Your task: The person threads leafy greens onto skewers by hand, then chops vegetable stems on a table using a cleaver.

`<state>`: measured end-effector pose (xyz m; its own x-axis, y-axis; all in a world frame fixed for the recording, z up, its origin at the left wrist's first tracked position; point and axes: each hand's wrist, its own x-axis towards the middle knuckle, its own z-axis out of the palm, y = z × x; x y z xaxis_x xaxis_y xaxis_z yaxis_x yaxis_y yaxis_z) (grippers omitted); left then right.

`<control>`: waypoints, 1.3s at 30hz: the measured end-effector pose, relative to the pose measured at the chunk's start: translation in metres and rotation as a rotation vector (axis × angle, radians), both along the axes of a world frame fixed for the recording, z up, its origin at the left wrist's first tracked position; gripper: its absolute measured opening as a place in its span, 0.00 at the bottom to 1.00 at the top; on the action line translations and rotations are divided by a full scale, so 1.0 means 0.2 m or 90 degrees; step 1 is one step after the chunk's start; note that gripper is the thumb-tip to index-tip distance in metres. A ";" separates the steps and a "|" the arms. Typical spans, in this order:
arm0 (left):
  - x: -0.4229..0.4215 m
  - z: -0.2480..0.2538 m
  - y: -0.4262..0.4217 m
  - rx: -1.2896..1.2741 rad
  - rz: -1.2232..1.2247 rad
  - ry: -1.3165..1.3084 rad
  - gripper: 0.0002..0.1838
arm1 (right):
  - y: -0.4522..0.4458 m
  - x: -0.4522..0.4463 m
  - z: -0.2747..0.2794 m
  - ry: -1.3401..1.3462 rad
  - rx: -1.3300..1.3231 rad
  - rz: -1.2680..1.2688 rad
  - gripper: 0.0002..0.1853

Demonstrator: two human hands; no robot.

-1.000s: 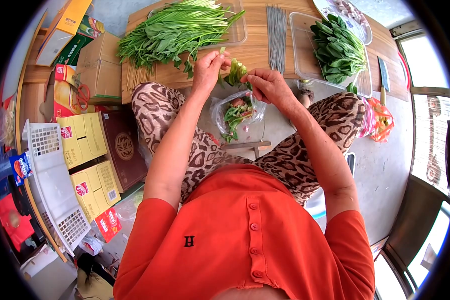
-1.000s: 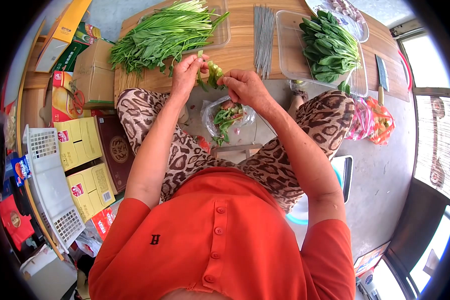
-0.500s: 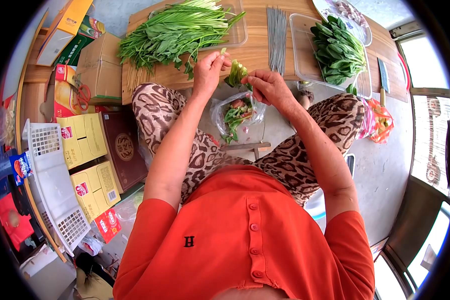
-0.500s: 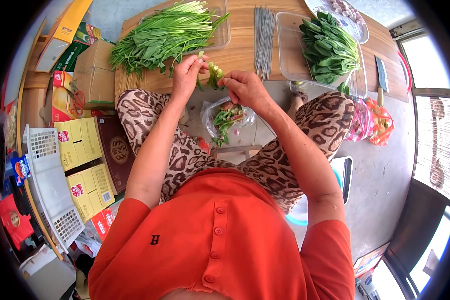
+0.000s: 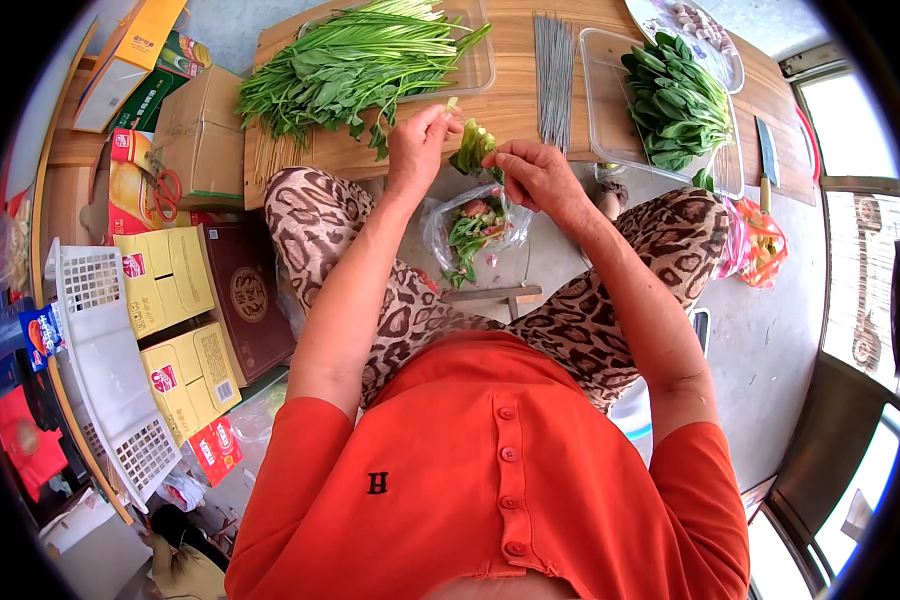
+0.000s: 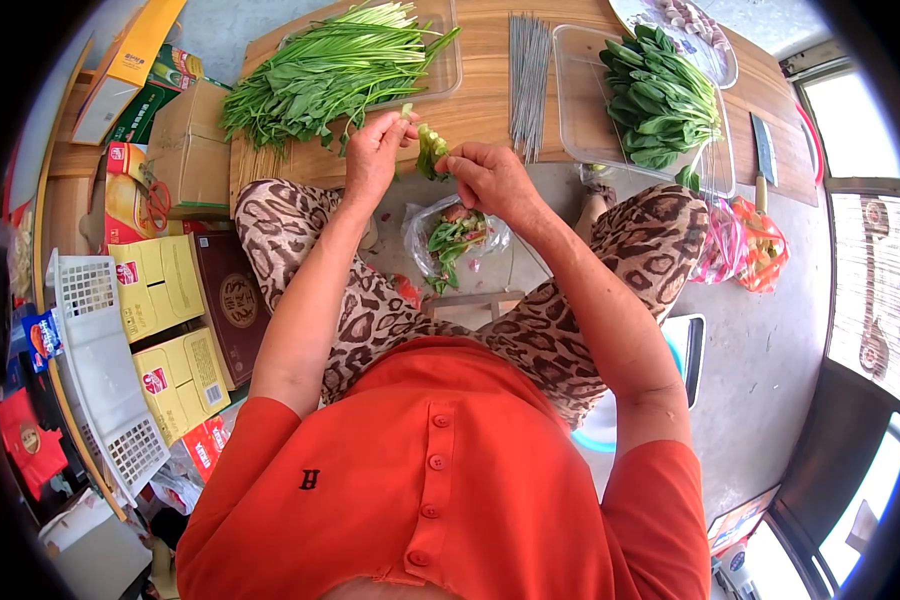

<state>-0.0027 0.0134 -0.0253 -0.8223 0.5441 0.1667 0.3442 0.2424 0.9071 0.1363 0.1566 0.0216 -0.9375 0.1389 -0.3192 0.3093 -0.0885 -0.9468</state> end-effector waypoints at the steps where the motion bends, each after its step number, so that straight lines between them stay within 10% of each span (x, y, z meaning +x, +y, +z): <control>1: 0.00 0.00 0.00 -0.024 0.003 0.040 0.11 | 0.00 0.00 0.00 0.005 -0.003 -0.003 0.13; 11: 0.05 0.01 0.02 -0.008 -0.048 0.228 0.10 | 0.00 -0.01 0.02 -0.004 -0.008 -0.019 0.13; 31: 0.00 -0.05 -0.04 -0.001 -0.031 0.036 0.18 | 0.08 0.04 0.09 0.053 -0.077 -0.098 0.13; 39: -0.29 0.10 -0.03 -0.222 -0.032 0.146 0.14 | 0.10 0.05 0.10 0.057 -0.091 -0.104 0.12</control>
<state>-0.0615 0.0080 -0.0054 -0.7561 0.6392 0.1405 0.5466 0.4987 0.6727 0.1469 0.1765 0.0413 -0.9315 0.2504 -0.2636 0.1956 -0.2661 -0.9439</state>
